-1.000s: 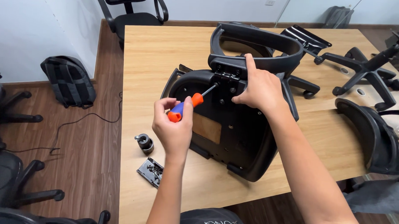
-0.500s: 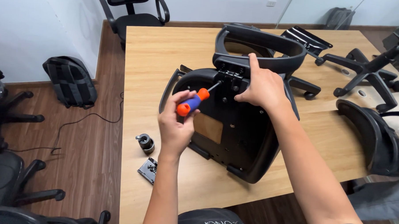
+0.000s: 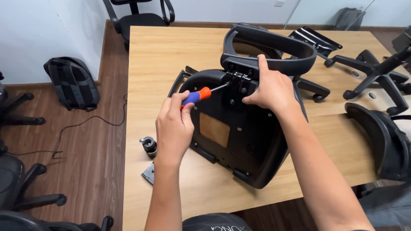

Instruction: The person assembles an office chair on a wooden table. They align a black metal mounting bracket against the underside of the seat, position an armrest frame, insert screws by hand, and use a screwdriver to drive the screws into the seat base, repositioning the seat as they work.

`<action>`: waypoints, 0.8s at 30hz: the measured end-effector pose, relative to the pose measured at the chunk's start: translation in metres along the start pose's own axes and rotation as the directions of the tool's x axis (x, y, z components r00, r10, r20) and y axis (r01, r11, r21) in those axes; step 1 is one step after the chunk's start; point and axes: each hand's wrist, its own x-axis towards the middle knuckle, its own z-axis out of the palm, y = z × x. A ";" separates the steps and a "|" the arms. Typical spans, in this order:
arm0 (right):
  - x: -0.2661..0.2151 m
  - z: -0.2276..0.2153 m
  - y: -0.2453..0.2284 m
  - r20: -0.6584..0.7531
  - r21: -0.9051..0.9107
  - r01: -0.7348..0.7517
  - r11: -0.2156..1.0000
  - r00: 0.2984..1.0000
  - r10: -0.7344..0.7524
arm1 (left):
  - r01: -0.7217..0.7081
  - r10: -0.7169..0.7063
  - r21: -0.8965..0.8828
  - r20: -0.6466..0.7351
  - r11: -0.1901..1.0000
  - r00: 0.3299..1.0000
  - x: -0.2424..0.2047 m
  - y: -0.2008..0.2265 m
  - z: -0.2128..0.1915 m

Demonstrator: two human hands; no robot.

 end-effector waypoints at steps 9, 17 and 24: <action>0.002 0.003 -0.003 -0.011 -0.060 0.019 0.998 1.000 -0.019 | -0.151 0.136 -0.122 -0.123 0.981 0.983 -0.004 0.004 0.012; -0.006 0.003 -0.010 -0.019 -0.057 0.020 0.998 1.000 -0.021 | -0.060 -0.013 -0.224 -0.311 0.973 0.950 -0.018 -0.005 0.041; -0.013 0.000 -0.015 -0.008 -0.062 0.013 0.998 1.000 -0.014 | 0.188 -0.437 -0.673 -0.221 0.715 0.872 -0.021 -0.012 0.044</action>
